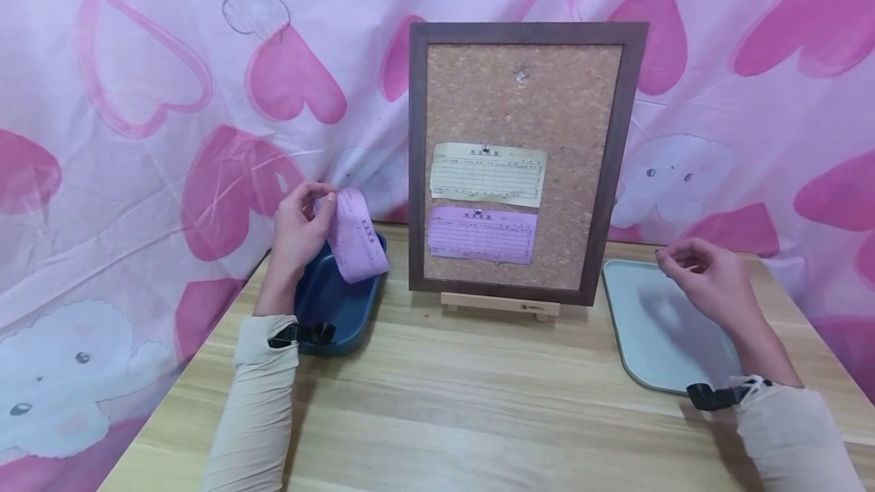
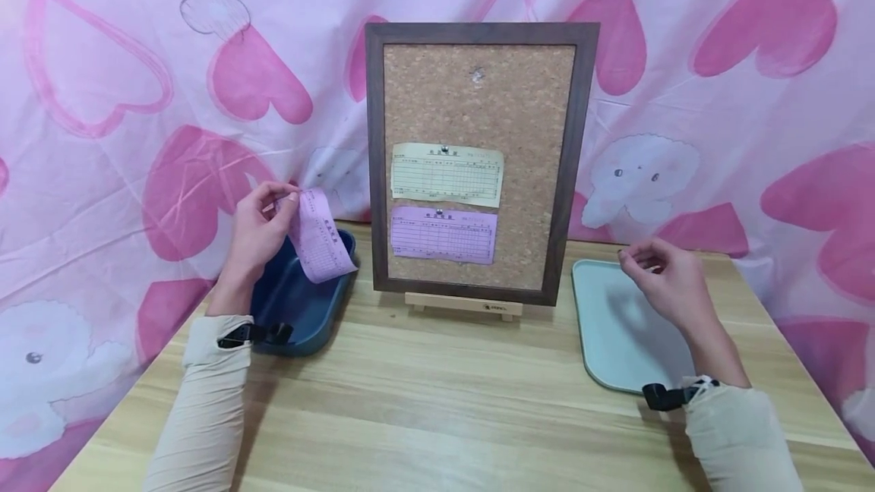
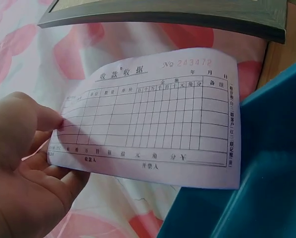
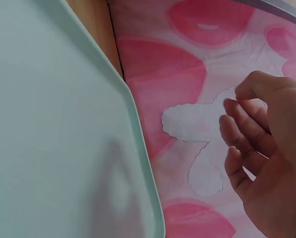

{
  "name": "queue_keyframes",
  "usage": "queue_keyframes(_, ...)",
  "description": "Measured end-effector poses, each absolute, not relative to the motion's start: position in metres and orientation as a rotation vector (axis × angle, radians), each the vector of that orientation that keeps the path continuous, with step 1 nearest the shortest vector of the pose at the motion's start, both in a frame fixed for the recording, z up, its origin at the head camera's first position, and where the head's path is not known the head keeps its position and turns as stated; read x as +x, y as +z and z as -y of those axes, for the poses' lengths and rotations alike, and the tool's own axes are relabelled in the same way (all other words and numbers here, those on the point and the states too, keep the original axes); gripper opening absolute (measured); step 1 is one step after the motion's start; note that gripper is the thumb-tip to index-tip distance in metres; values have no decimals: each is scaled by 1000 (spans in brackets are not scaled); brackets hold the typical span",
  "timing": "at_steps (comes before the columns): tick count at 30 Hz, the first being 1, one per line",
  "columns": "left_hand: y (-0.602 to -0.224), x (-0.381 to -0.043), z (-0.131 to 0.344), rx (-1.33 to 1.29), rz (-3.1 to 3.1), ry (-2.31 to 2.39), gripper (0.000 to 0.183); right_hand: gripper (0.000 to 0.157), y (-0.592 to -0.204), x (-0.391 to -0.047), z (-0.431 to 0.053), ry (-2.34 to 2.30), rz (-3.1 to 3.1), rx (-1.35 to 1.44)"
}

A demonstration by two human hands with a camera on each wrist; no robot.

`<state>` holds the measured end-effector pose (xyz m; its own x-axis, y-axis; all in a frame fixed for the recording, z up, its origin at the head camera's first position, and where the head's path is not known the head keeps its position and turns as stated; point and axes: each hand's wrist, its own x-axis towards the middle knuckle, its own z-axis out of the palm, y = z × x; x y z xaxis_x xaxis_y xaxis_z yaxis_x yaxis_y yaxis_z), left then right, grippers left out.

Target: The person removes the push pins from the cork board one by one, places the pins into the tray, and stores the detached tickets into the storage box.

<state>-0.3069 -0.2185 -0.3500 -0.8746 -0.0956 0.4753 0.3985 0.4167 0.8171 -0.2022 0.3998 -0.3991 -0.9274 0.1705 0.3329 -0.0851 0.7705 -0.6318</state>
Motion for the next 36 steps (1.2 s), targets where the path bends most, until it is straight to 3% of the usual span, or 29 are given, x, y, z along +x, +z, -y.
queue_keyframes(21,-350,-303,235,-213,2675,-1329,34,18,-411,-208,-419,958,2779,126)
queue_keyframes(36,-358,-307,242,-248,2800,-1110,22,17,-418,-208,-423,975,2912,197)
